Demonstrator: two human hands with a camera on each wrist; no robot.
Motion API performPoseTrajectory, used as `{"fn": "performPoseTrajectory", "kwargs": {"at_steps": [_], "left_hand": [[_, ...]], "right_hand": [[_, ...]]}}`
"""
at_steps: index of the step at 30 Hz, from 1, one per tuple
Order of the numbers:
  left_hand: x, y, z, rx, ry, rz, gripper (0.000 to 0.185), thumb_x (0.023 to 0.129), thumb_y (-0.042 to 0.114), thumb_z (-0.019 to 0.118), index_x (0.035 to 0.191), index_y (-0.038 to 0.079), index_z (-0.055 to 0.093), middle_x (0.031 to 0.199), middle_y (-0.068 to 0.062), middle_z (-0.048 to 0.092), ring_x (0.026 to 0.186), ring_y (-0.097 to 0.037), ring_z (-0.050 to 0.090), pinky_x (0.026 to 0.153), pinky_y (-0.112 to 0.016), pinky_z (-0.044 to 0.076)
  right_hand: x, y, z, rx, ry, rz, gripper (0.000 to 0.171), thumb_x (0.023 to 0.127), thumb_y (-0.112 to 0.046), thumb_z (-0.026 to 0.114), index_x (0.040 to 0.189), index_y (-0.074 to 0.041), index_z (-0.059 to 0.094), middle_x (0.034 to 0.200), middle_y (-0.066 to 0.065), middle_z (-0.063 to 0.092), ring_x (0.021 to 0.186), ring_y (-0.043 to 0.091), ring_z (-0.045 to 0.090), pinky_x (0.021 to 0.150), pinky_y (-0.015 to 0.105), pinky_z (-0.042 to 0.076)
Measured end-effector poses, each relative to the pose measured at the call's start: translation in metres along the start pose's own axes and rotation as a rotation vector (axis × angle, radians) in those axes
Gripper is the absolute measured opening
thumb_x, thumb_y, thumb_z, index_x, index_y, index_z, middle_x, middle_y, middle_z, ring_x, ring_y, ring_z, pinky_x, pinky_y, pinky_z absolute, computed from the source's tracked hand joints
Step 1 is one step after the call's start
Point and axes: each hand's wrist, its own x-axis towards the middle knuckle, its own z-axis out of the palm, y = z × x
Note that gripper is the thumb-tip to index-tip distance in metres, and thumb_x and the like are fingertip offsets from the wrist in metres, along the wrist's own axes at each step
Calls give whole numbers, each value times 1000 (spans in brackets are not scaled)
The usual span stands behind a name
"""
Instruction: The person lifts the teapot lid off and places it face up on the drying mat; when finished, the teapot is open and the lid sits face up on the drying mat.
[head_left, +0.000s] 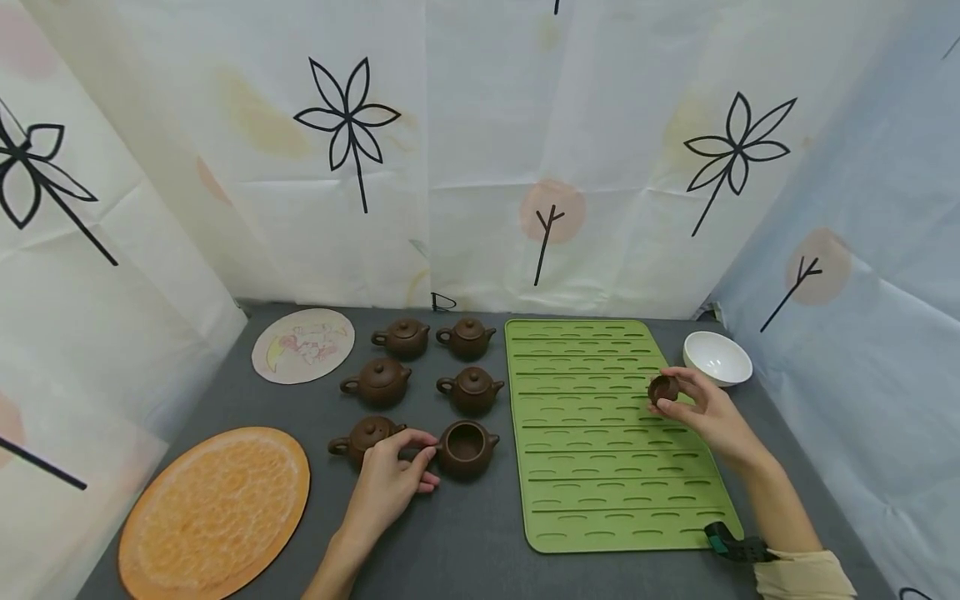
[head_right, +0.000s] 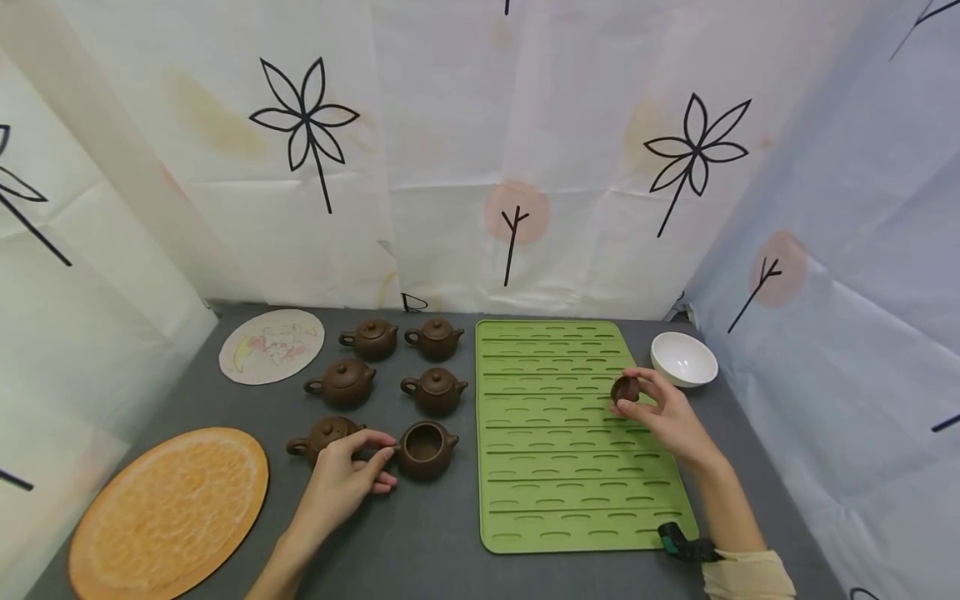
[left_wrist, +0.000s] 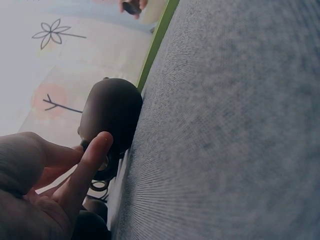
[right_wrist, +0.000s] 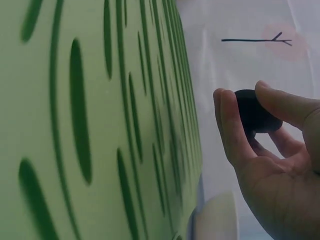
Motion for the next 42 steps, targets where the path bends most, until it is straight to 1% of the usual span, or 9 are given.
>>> {"fn": "performPoseTrajectory", "kwargs": {"at_steps": [5,10,16,20,23,26,32,37,42], "left_hand": [[0,0,0,10,4,0,12,100,-1,75,107,8,79,109,-18,78,61,-19,78,58,-26,64],[0,1,0,19,0,3,12,100,-1,74,107,8,79,109,-17,78,62,-21,79,58,-25,64],[0,2,0,42,-1,15,12,100,0,75,107,9,79,110,-18,78,61,-19,78,58,-24,63],[0,3,-1,57,-4,26,12,100,0,75,107,9,79,111,-17,79,61,-16,78,57,-24,63],[-1,5,-2,66,-10,29,11,100,3,77,109,9,79,113,-16,79,61,-15,78,57,-24,63],[-1,8,-6,75,-25,39,14,99,7,79,113,8,77,114,-14,79,62,-18,79,57,-24,62],[4,19,-16,85,-82,86,22,100,8,78,121,4,75,117,-16,79,67,-24,80,59,-24,63],[14,30,-26,118,-115,129,19,102,9,76,121,7,75,118,-17,79,71,-26,81,61,-25,64],[27,44,-38,169,-129,191,18,104,11,75,121,8,75,117,-15,79,73,-20,80,64,-25,64]], "right_hand": [[-5,14,-11,1,-54,17,65,111,-9,61,162,15,28,141,-19,55,116,-10,69,92,14,58],[-8,27,-23,22,-114,17,63,111,-2,59,159,22,25,139,-24,55,110,-2,75,90,17,62],[-8,32,-31,-5,-161,4,59,109,2,59,158,19,32,130,1,66,103,8,79,85,26,67],[-5,32,-31,-69,-176,-11,55,110,3,57,158,17,34,134,30,59,102,6,78,83,28,67],[-5,31,-30,-87,-177,-5,56,110,3,57,159,15,34,138,40,51,102,5,78,83,29,67],[-5,30,-30,-82,-174,-8,56,110,3,57,161,11,36,135,30,58,102,5,78,83,29,67],[-8,26,-31,-111,-156,-52,55,109,3,59,161,3,42,132,-18,60,99,5,78,80,29,67],[-10,17,-33,-204,-135,-54,56,109,-2,61,157,15,39,136,-28,51,94,6,79,77,32,67],[-12,6,-38,-263,-120,-72,54,109,-3,62,155,17,41,133,-40,50,91,7,79,74,33,67]]}}
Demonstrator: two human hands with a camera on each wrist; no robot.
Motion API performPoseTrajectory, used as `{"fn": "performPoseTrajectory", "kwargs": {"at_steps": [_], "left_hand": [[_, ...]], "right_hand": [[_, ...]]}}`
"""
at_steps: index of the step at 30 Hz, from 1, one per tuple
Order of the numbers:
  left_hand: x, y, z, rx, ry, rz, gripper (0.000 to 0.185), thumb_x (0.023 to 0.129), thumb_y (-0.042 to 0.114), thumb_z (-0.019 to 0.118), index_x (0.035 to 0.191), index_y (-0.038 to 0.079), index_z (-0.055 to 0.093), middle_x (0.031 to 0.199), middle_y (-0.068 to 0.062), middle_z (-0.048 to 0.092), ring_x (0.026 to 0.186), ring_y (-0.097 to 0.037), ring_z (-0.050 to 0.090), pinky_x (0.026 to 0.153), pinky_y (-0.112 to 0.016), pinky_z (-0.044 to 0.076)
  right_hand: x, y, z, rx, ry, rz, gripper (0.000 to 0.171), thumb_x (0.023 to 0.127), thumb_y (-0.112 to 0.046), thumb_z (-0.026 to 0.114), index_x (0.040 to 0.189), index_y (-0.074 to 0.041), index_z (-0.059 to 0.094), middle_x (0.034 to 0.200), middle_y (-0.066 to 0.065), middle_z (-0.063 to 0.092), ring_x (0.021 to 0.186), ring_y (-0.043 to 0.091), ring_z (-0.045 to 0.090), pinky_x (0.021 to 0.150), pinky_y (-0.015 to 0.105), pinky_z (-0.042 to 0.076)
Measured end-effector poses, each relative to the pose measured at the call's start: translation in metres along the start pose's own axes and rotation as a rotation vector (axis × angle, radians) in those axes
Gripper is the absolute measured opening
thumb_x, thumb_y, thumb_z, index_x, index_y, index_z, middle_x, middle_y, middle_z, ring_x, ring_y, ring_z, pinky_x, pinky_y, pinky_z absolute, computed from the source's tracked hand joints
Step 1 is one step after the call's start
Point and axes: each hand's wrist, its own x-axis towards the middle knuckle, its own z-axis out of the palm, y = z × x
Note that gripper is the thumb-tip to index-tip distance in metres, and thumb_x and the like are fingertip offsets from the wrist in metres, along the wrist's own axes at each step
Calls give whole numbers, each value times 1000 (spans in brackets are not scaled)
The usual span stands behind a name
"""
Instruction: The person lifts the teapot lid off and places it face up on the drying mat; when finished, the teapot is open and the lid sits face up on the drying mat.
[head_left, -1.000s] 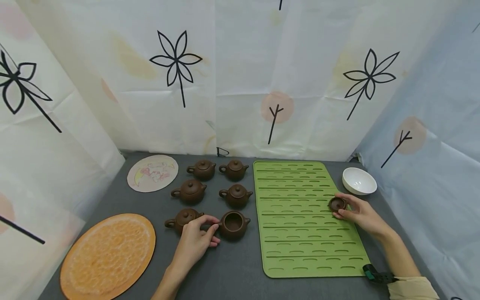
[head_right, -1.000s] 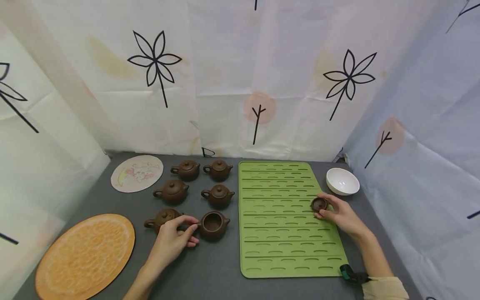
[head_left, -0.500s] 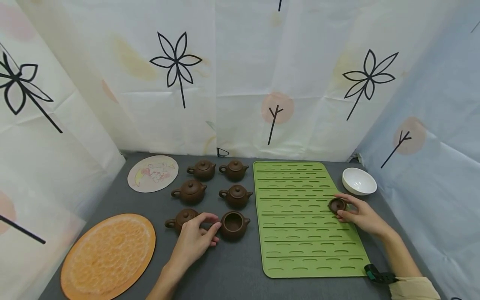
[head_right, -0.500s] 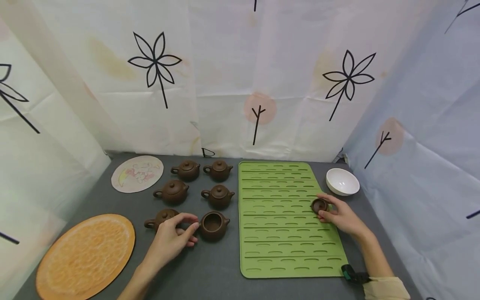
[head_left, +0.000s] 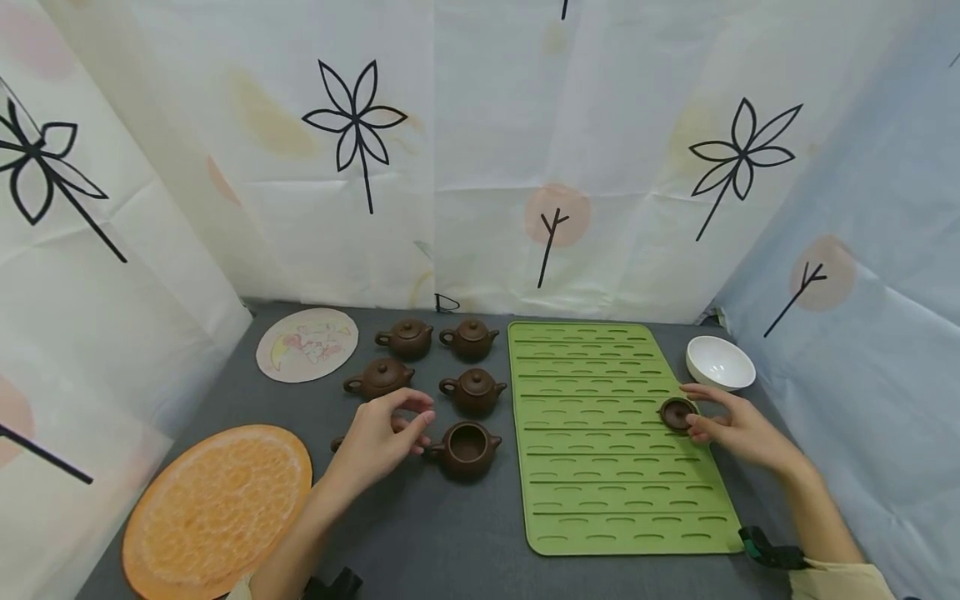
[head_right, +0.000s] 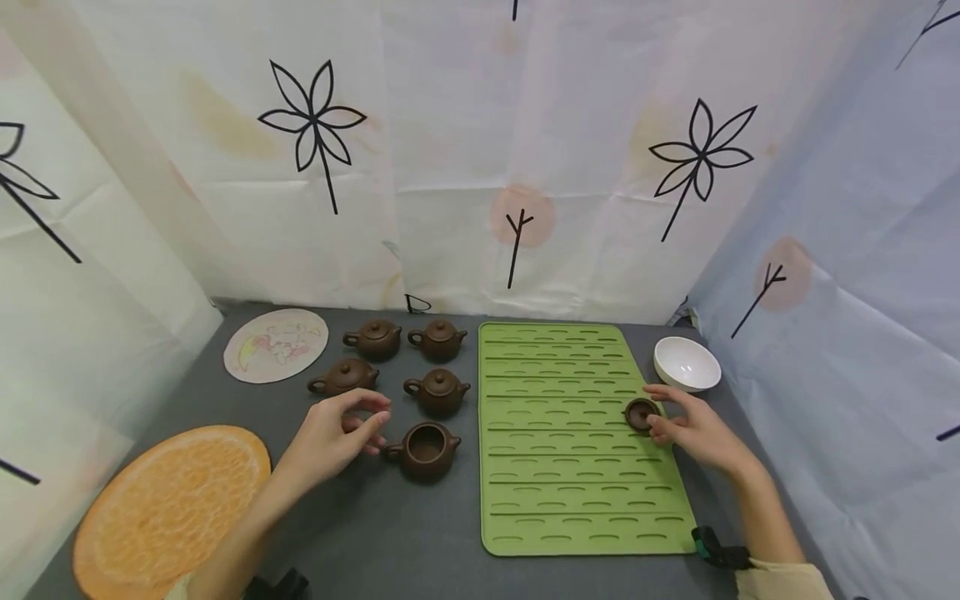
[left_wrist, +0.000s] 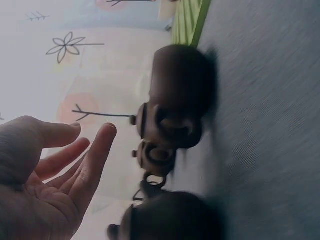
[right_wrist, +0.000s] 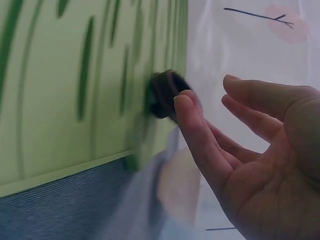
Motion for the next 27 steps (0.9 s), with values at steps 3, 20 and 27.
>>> {"fn": "performPoseTrajectory", "kwargs": {"at_steps": [3,20,27], "left_hand": [[11,4,-9,31,-24,41,18,104,11,74,122,6,75,113,-15,79,75,-15,79,65,-24,64],[71,-6,-15,105,-197,54,14,104,8,72,116,3,78,113,-20,80,79,-20,78,69,-31,60],[88,-7,-14,133,-257,29,14,104,5,71,113,-2,78,108,-23,79,76,-21,76,67,-30,59]], "right_hand": [[2,-10,-2,-8,4,-31,52,109,-2,61,155,13,43,136,-44,49,95,5,79,76,30,66],[75,-86,57,139,-42,-104,39,110,-4,63,147,6,56,140,34,62,103,8,79,90,36,67],[118,-99,102,286,-102,-93,34,109,-3,64,140,9,61,137,39,61,102,6,77,94,53,65]]}}
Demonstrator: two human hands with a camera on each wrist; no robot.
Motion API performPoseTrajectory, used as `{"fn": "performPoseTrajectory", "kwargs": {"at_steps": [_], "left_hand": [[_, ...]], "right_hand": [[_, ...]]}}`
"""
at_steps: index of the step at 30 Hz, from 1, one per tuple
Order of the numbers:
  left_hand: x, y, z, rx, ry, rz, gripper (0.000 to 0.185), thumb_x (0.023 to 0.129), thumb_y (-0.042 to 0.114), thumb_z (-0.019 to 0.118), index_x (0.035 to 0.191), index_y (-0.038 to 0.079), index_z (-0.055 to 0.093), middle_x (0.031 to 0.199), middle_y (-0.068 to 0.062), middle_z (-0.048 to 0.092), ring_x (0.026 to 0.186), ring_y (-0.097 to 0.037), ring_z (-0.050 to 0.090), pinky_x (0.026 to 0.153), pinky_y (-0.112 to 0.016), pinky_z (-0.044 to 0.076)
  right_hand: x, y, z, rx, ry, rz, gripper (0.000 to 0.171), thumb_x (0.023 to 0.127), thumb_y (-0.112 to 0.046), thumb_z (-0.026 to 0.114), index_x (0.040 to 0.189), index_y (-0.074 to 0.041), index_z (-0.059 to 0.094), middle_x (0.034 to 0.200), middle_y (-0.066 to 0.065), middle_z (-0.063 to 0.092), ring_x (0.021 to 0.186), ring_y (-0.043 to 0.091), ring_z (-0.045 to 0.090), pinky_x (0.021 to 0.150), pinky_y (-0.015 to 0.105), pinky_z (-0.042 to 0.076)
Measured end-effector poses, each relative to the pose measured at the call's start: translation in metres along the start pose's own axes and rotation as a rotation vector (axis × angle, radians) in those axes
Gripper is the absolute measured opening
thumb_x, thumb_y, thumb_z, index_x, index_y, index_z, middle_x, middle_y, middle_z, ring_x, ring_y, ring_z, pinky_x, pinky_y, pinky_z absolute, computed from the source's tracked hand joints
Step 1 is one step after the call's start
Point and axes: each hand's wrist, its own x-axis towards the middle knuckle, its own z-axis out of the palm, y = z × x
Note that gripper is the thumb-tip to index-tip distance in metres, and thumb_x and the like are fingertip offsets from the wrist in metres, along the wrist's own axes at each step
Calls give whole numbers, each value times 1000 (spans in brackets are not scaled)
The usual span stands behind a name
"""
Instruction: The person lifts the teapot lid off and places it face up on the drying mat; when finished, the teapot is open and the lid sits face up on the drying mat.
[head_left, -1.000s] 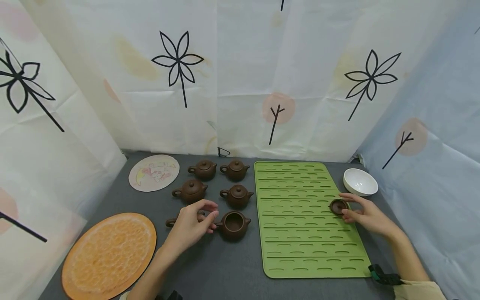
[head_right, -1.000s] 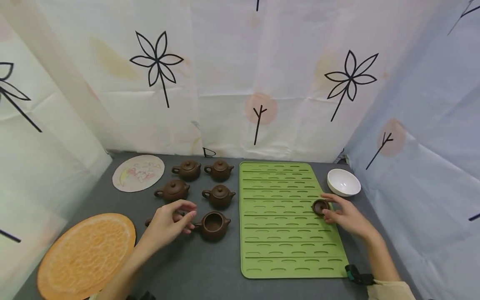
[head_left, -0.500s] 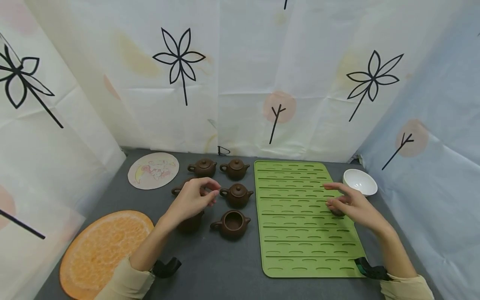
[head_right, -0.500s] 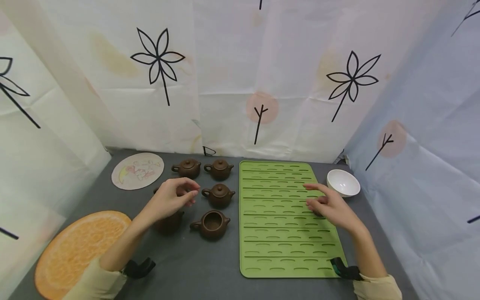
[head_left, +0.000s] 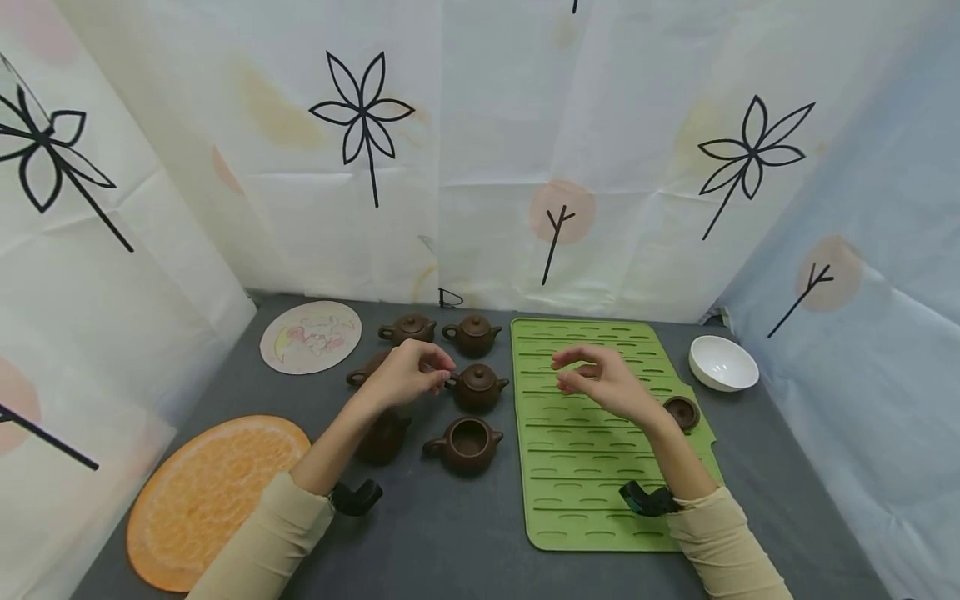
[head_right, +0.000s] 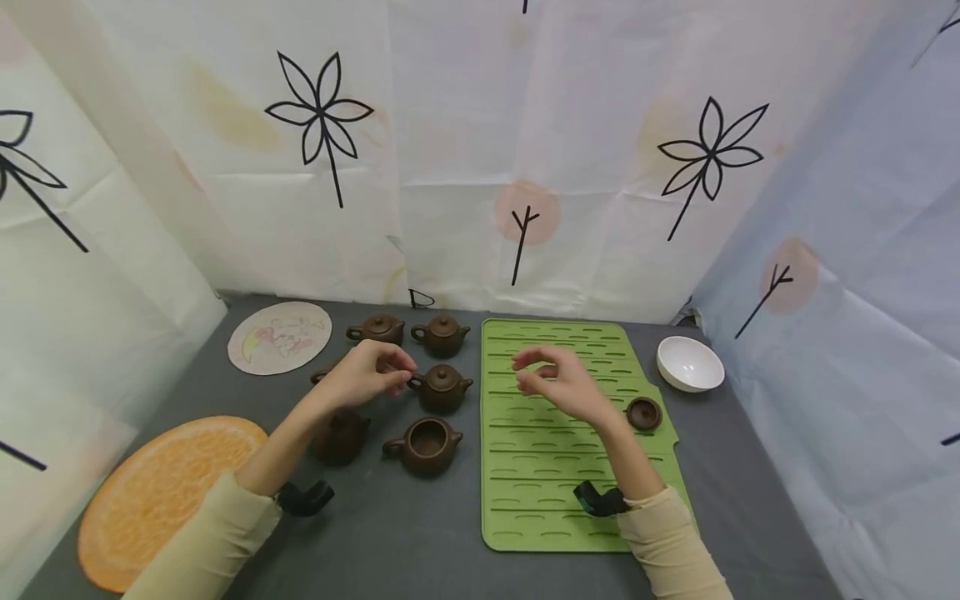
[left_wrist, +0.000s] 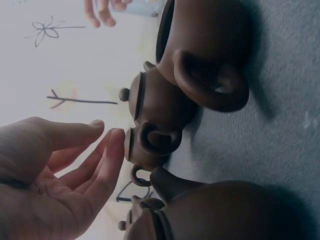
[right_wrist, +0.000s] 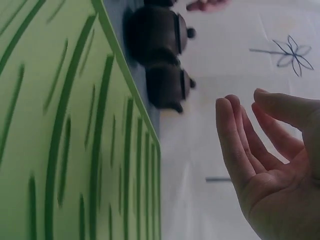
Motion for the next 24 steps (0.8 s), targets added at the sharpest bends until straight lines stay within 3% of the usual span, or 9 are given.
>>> {"fn": "performPoseTrajectory", "kwargs": {"at_steps": [2,6,8,15,24], "left_hand": [[5,-2,-1,-3,-15,-10,13,104,4,71,113,-2,78,106,-22,79,74,-18,74,67,-30,60],[11,-7,-2,-24,-56,-63,15,103,1,71,115,-3,77,107,-21,79,74,-15,75,73,-35,65],[14,-9,-2,-41,-71,-86,17,103,0,71,118,-5,76,108,-22,78,76,-15,76,76,-40,67],[26,-17,-1,-150,-134,-155,22,104,0,69,123,-10,74,113,-25,76,79,-12,78,80,-39,69],[31,-22,-1,-219,-162,-200,19,105,-2,66,120,-8,75,115,-27,75,78,-11,78,74,-31,68]], "right_hand": [[13,2,13,48,-18,1,33,108,-3,64,138,10,62,136,40,61,104,14,79,94,54,65],[36,6,36,128,-55,28,33,108,-4,65,138,10,62,139,42,59,110,45,77,95,57,64],[46,7,46,156,-64,50,34,107,-5,66,138,9,62,141,41,58,109,51,75,95,61,63],[72,9,70,155,-87,97,37,105,-11,72,138,6,67,141,29,64,85,17,78,89,63,64],[82,12,81,75,-70,97,29,102,-14,77,128,0,76,138,23,66,70,21,75,74,52,67]]}}
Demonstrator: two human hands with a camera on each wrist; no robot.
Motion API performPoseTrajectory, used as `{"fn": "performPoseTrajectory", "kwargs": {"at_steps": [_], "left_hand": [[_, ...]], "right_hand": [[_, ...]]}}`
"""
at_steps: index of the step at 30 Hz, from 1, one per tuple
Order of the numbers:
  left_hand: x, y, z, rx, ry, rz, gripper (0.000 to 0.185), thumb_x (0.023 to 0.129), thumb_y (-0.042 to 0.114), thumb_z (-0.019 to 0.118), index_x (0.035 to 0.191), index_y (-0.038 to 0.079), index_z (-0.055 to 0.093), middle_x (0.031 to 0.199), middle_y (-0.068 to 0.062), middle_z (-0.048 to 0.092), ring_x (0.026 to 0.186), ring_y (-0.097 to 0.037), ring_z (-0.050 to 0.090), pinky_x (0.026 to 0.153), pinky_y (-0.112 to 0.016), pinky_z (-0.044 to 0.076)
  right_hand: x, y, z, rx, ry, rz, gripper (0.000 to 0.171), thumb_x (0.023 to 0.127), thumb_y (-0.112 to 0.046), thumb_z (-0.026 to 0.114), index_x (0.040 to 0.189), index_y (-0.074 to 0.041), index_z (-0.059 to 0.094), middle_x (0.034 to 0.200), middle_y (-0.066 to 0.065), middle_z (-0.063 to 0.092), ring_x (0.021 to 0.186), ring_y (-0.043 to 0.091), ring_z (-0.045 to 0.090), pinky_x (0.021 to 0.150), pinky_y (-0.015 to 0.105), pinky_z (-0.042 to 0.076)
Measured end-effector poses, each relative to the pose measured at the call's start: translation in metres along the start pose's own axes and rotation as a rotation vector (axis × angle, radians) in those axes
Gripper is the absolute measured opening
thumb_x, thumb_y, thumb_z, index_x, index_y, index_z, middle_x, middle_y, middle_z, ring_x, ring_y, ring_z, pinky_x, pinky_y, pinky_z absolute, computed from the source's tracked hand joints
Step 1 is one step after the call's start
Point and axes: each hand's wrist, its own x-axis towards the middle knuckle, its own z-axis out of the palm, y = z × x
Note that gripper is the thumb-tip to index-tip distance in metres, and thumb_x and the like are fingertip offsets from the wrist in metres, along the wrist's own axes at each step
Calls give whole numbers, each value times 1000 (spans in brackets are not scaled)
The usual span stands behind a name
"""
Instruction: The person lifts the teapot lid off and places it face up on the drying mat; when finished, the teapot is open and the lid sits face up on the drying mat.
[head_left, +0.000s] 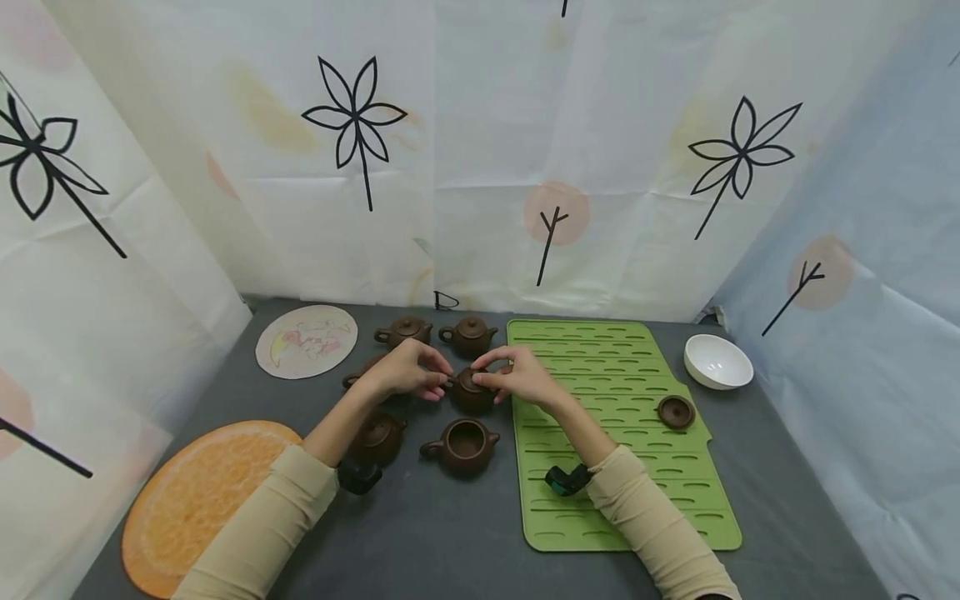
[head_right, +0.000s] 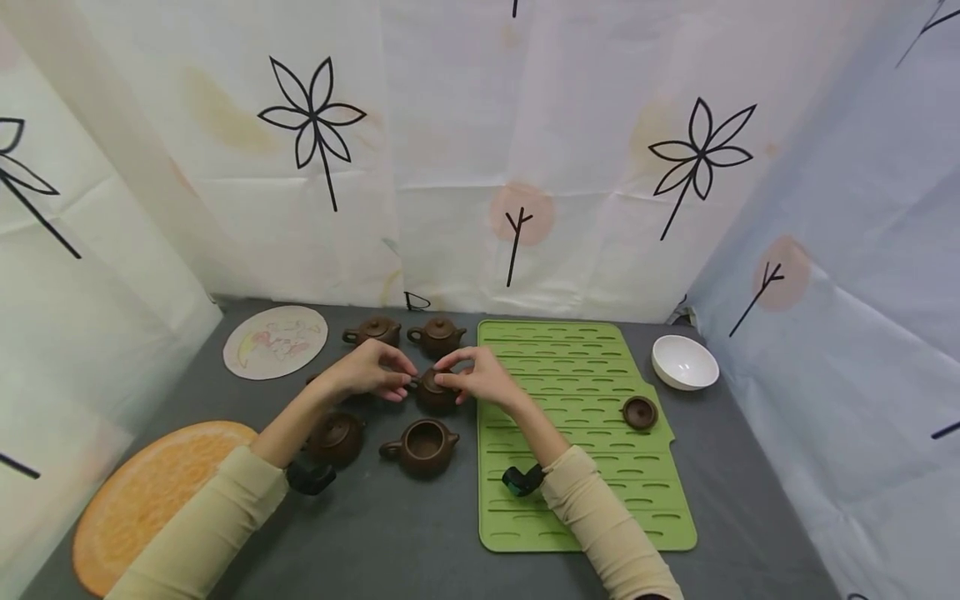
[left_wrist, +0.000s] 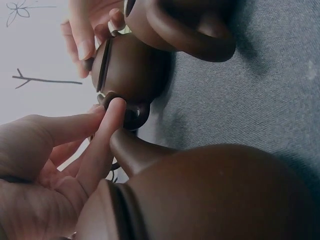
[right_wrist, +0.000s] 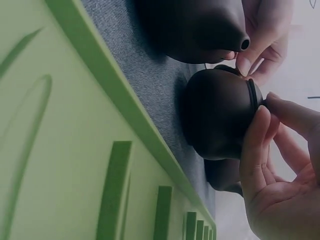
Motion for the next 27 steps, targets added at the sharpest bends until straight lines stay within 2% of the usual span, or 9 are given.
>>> {"fn": "performPoseTrajectory", "kwargs": {"at_steps": [5,10,15,24,25,27], "left_hand": [[1,0,0,-12,-2,-4,19,105,-2,65,121,-8,75,113,-27,75,78,-11,78,74,-31,68],[1,0,1,-13,-6,-5,21,105,-2,66,123,-8,74,114,-28,75,78,-11,78,75,-32,69],[0,0,0,-20,-12,-3,22,105,-1,66,124,-9,73,114,-28,74,78,-12,78,76,-32,69],[0,-2,-1,-25,-16,-3,22,105,-2,65,124,-9,74,116,-29,74,77,-12,77,75,-31,68],[0,-2,-1,-27,-16,-2,22,105,-3,65,124,-10,74,116,-29,74,77,-12,77,75,-31,68],[-1,-2,-1,-28,-15,0,22,105,-3,64,123,-10,74,116,-29,73,77,-12,76,75,-31,69]], "right_hand": [[1,2,1,-11,10,-28,26,103,-12,76,126,0,77,134,24,65,63,16,68,69,50,66],[-2,2,0,-15,24,-54,25,104,-12,75,125,1,76,132,23,64,63,17,63,63,44,63],[-10,-6,-4,12,56,-51,25,105,-14,73,127,-2,75,128,20,65,64,16,60,63,43,61],[-28,-13,-17,23,86,-56,22,107,-15,70,127,-4,74,144,17,61,71,18,60,67,47,60],[-31,-14,-19,28,92,-57,23,107,-14,70,128,-4,74,142,17,62,71,18,61,67,46,60],[-37,-15,-22,38,111,-59,24,107,-13,70,129,-3,73,129,17,68,73,17,62,68,45,61]]}}
